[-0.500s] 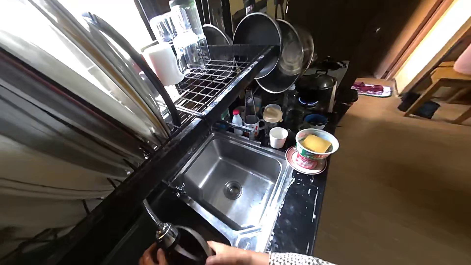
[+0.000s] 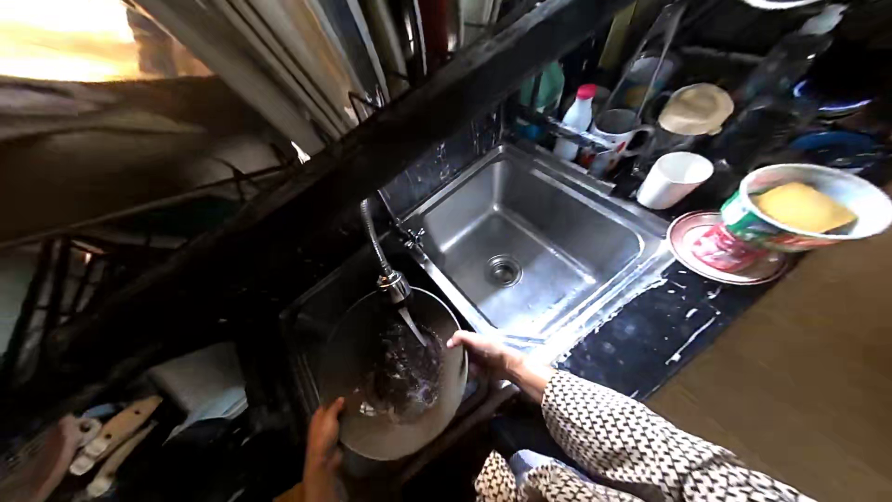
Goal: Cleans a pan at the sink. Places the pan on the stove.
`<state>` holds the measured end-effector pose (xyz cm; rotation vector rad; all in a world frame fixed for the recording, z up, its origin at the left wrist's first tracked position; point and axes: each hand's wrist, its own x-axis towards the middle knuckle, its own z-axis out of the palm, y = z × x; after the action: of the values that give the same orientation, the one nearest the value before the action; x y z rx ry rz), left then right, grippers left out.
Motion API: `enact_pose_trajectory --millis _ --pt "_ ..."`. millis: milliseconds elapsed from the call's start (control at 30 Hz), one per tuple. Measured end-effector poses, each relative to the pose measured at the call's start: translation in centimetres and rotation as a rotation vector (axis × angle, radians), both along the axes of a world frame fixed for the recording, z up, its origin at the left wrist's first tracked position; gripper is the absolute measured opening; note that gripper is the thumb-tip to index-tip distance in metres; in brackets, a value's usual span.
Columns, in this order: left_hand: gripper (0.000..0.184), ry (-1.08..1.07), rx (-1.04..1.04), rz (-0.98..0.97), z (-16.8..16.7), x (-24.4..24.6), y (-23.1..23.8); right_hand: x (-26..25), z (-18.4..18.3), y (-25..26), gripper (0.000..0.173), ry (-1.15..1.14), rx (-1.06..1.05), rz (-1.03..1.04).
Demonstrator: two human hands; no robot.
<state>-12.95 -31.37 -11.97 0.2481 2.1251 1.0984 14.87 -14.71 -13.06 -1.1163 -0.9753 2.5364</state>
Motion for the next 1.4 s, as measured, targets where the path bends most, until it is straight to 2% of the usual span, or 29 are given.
enact_pose_trajectory --millis 67,167,233,367,467,633,800,967,1067,1200,1400 --pt "0.026 0.082 -0.022 -0.016 2.0 0.9 0.0 -0.1 0.0 0.8 0.029 -0.159 0.104 0.023" --pt "0.043 0.200 -0.018 -0.067 4.8 1.9 -0.1 0.9 -0.5 1.4 0.052 -0.216 0.326 0.044" --pt "0.051 0.307 -0.021 -0.112 5.7 2.1 0.0 2.1 -0.9 1.1 0.049 -0.245 0.503 -0.006" --pt "0.047 0.506 -0.071 -0.186 7.2 3.0 0.7 4.8 -2.4 0.0 0.043 -0.387 0.876 -0.092" --pt "0.045 0.522 -0.061 -0.215 7.5 3.4 1.5 6.3 -2.8 -1.3 0.044 -0.552 1.094 0.047" --pt "0.044 0.415 -0.050 -0.225 7.6 3.7 1.8 8.2 -6.3 -4.6 0.054 -0.603 1.355 0.422" --pt "0.042 0.444 -0.060 -0.291 8.7 3.5 0.4 8.1 -6.1 -5.1 0.053 -0.628 1.362 0.546" --pt "0.041 0.641 -0.031 -0.341 11.3 3.4 -1.5 7.0 -6.6 -6.7 0.034 -0.273 1.529 0.448" --pt "0.042 0.824 -0.001 -0.400 12.2 3.6 -2.2 5.4 -7.3 -7.9 0.026 -0.156 1.639 0.423" --pt "0.039 0.980 -0.009 -0.426 12.7 4.4 -2.2 3.6 -6.4 -7.6 0.028 -0.150 1.539 0.617" --pt "0.035 1.106 0.006 -0.428 12.3 5.2 -1.8 3.0 -5.7 -7.0 0.044 -0.190 1.421 0.860"
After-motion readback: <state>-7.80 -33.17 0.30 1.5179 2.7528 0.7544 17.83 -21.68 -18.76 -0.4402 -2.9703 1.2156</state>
